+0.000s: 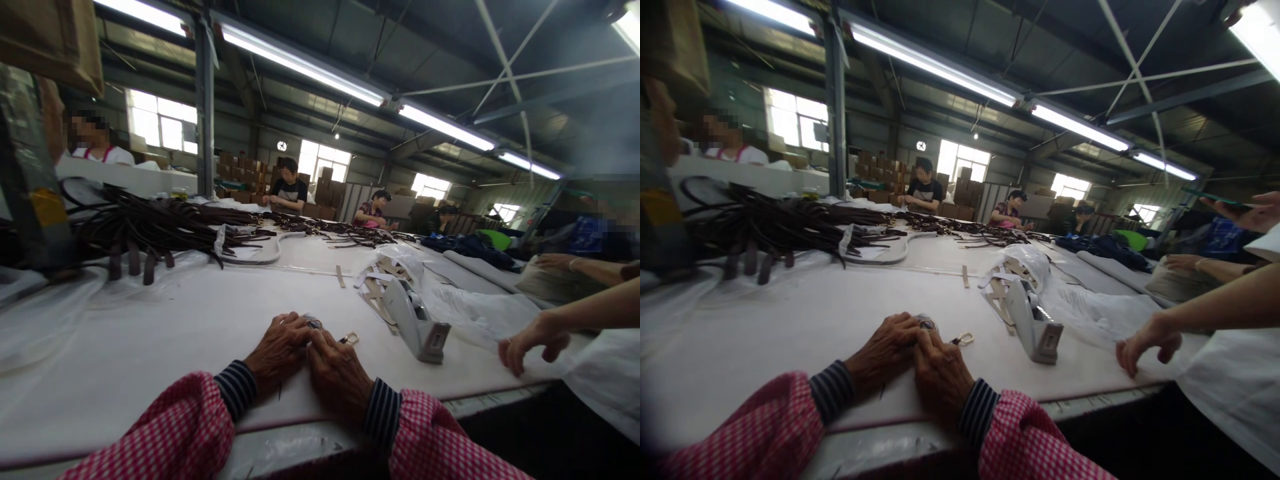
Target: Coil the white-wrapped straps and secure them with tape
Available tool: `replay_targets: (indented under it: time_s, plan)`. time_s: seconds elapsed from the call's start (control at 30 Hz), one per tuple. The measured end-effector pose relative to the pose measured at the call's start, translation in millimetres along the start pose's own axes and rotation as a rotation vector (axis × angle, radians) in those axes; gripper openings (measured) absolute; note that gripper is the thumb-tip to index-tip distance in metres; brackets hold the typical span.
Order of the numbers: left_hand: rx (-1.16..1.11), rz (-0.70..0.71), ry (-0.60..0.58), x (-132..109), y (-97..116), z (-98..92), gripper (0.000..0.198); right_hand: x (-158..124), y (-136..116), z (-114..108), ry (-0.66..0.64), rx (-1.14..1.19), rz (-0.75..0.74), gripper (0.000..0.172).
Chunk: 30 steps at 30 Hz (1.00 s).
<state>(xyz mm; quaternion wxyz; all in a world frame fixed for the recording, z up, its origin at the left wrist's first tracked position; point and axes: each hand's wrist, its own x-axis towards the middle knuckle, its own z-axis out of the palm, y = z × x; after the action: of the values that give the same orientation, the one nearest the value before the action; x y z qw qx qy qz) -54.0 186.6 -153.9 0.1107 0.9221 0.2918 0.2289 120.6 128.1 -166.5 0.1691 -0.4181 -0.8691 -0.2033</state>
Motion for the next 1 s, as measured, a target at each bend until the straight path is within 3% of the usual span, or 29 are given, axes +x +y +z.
replay_targets:
  time_s: [0.23, 0.47, 0.87, 1.0]
  plan:
    - [0.017, 0.027, 0.007, 2.4, -3.7, -1.2, 0.012, -11.3, -2.1, -11.4, -0.082, 0.059, -0.011, 0.026]
    - [0.005, 0.037, -0.005, 3.3, -3.8, -3.6, 0.013, -16.5, -3.4, -10.6, -0.051, 0.025, -0.049, 0.034]
    - [-0.222, 0.015, -0.145, 4.5, -8.3, -23.3, 0.016, -16.1, -3.9, -17.3, -0.074, 0.042, -0.013, 0.027]
    - [-0.219, 0.017, -0.103, 5.0, -8.9, -21.4, 0.012, -19.2, -3.6, -15.6, -0.12, 0.019, -0.026, 0.03]
